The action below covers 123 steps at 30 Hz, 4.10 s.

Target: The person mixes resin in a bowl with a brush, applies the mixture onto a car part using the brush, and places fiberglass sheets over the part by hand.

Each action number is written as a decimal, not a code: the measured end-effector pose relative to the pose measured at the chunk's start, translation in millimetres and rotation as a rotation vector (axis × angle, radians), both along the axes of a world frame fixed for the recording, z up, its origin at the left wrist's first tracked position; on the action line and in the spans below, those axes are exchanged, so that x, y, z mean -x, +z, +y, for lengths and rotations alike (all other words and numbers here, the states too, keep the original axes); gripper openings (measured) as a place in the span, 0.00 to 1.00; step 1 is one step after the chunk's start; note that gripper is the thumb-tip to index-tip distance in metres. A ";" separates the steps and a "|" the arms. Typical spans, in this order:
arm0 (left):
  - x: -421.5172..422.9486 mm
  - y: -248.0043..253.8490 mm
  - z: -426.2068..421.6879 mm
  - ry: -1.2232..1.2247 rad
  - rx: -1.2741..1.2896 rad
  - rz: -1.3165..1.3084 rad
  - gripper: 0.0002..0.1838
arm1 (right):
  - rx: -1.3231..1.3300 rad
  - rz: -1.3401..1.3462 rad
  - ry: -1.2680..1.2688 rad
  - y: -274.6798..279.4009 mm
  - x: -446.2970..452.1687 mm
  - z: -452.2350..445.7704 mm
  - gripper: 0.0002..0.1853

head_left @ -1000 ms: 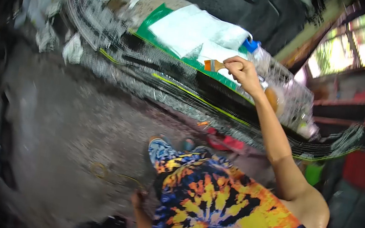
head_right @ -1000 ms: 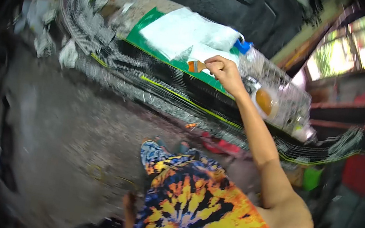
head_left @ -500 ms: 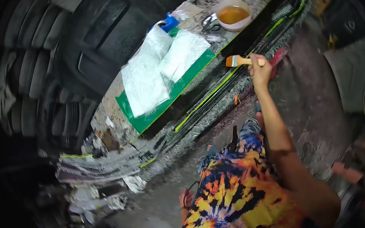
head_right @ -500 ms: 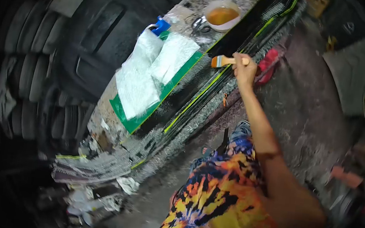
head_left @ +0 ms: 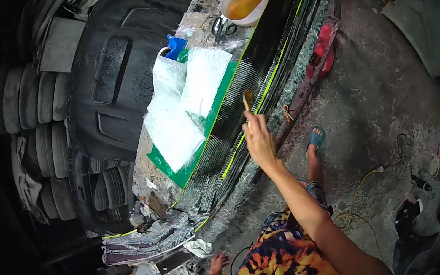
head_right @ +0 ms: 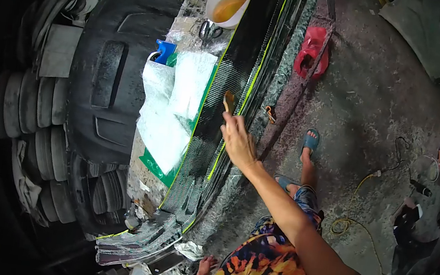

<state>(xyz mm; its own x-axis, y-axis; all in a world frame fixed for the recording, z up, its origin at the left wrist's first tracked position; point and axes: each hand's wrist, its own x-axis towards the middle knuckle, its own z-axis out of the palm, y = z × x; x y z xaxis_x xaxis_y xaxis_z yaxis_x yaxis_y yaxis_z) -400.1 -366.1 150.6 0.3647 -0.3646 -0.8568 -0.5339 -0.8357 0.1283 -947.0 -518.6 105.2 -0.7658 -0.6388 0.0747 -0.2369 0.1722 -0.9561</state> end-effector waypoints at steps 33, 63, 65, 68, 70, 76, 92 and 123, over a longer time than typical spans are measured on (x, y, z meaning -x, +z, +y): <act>18.2 -14.0 19.1 -0.075 0.058 0.066 0.21 | 0.028 0.060 0.458 20.7 -126.6 21.7 0.17; -15.3 -42.2 69.3 0.139 0.130 0.103 0.15 | -0.183 0.048 0.516 32.2 -159.4 21.2 0.22; -17.8 -42.2 75.0 0.147 0.129 0.099 0.15 | -0.167 0.043 0.548 36.7 -170.1 23.4 0.22; -22.4 -44.7 82.0 0.147 0.094 0.081 0.13 | -0.147 0.049 0.604 41.9 -185.2 25.9 0.22; -23.0 -47.7 83.9 0.155 0.096 0.061 0.15 | -0.151 0.052 0.672 47.5 -191.8 27.3 0.22; -18.3 -54.7 83.0 0.163 0.114 0.087 0.14 | -0.118 0.124 0.742 56.1 -206.4 33.7 0.21; -18.8 -65.0 86.0 0.239 0.129 0.133 0.16 | -0.198 0.180 0.620 52.6 -187.7 16.0 0.20; 35.1 -150.8 24.3 0.341 0.313 0.417 0.06 | -0.051 0.274 0.333 204.7 136.1 45.6 0.12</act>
<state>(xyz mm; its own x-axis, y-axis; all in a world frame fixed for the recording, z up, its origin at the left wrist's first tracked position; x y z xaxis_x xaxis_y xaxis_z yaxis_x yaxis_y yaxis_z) -435.2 -341.8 -0.2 0.1628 -0.5432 -0.8237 -0.0958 -0.8396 0.5347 -1083.1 -473.0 309.9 -0.4736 -0.8556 0.2087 -0.5313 0.0885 -0.8426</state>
